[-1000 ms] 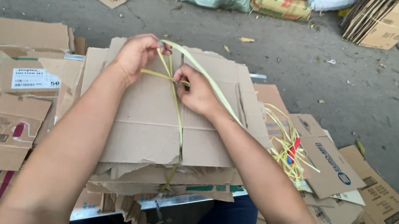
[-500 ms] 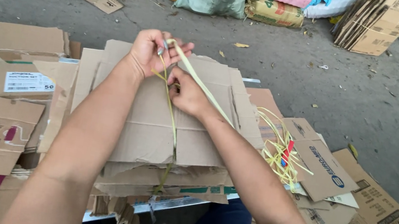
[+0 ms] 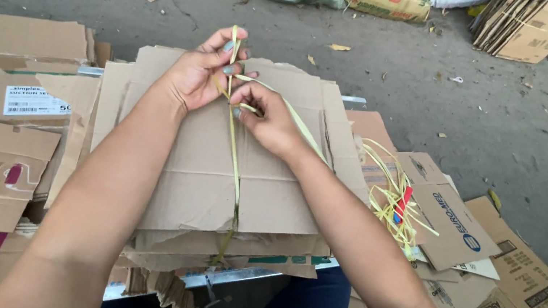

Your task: The person stacks flattened cardboard pieces on a metal frame and secures them by tying a yellow plastic strap around the bundle. They manipulate the strap to form a knot and tighten it to hold the cardboard together.

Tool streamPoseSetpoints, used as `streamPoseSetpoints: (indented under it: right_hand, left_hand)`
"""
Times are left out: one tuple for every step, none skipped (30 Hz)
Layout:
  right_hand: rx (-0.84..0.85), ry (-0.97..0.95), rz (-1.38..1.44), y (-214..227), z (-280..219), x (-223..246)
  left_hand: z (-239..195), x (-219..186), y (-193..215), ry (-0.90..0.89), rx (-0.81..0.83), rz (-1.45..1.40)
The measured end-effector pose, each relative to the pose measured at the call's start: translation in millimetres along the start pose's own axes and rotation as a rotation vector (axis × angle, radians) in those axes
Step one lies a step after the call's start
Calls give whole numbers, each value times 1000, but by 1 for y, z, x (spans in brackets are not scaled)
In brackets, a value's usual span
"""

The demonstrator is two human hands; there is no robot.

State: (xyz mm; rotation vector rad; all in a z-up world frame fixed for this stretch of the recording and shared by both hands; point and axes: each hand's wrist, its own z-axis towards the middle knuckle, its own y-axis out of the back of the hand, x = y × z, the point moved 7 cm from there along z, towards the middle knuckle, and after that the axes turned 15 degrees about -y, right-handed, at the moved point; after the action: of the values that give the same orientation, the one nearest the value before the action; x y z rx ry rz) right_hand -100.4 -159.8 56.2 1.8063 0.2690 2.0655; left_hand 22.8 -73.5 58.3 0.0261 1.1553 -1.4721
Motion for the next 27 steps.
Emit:
streamPoseSetpoints:
  right_hand:
    - [2,-4,1,-1,-3,0]
    - [0,-7,30,0,-4,2]
    - [-2,-11,59,1,-5,4]
    - [0,-11,59,1,-5,2]
    - [-20,-7,114,5,-6,1]
    - [-40,0,168,8,-5,1]
    - [-37,1,167,7,-6,1]
    - [-59,6,238,10,-7,1]
    - [-81,10,310,12,-9,0]
    - [-77,8,309,16,-8,-3]
    - [-32,16,441,20,-7,-7]
    - [13,22,573,24,-6,-10]
    - [14,21,571,24,-8,-7]
    - [17,23,608,25,-9,-4]
    - [20,26,644,26,-10,-1]
    - [20,25,643,26,-10,0]
    - [1,10,599,25,-10,0]
    - [-17,-5,555,25,-10,0]
    - [-16,-5,554,23,-9,0]
    - [-42,-2,527,23,-9,0]
    - [-67,0,500,23,-9,-1]
    - [-68,-4,500,23,-8,-3]
    - [-71,-1,495,23,-7,-4]
    - [-70,4,492,21,-5,-5]
    - [-67,2,494,20,-5,-3]
    - [-95,-2,416,20,-6,-1]
    - [-123,-5,338,20,-8,1]
  left_hand:
    - [-1,3,2,1,-4,-2]
    - [1,3,4,-12,-12,-28]
    - [2,4,5,-25,-20,-55]
    - [1,5,6,-26,-22,-55]
    - [0,5,11,-49,-82,-2]
    - [0,4,17,-73,-142,53]
    - [-1,3,15,-76,-143,54]
    - [-1,1,16,-98,-185,63]
    - [-2,-1,16,-120,-227,73]
    - [-1,-1,26,-121,-230,72]
    - [0,-2,36,-145,-252,-19]
    - [3,-2,45,-169,-273,-110]
    - [3,-2,46,-171,-275,-112]
    - [3,-6,54,-237,-383,-107]
    - [1,-10,62,-304,-492,-102]
    - [1,-12,52,-304,-492,-104]
    - [-2,-25,46,-400,-522,206]
    - [-5,-40,36,-491,-545,520]
    - [-7,-39,37,-492,-546,518]
    - [-14,-56,29,-693,-573,889]
    - [-22,-67,14,-889,-584,1265]
    - [-24,-70,11,-885,-586,1263]
    - [-29,-76,3,-931,-636,1383]
    - [-35,-84,-4,-979,-687,1507]
    - [-33,-88,2,-976,-690,1511]
    - [-30,-90,7,-928,-724,1624]
    - [-27,-93,11,-877,-756,1737]
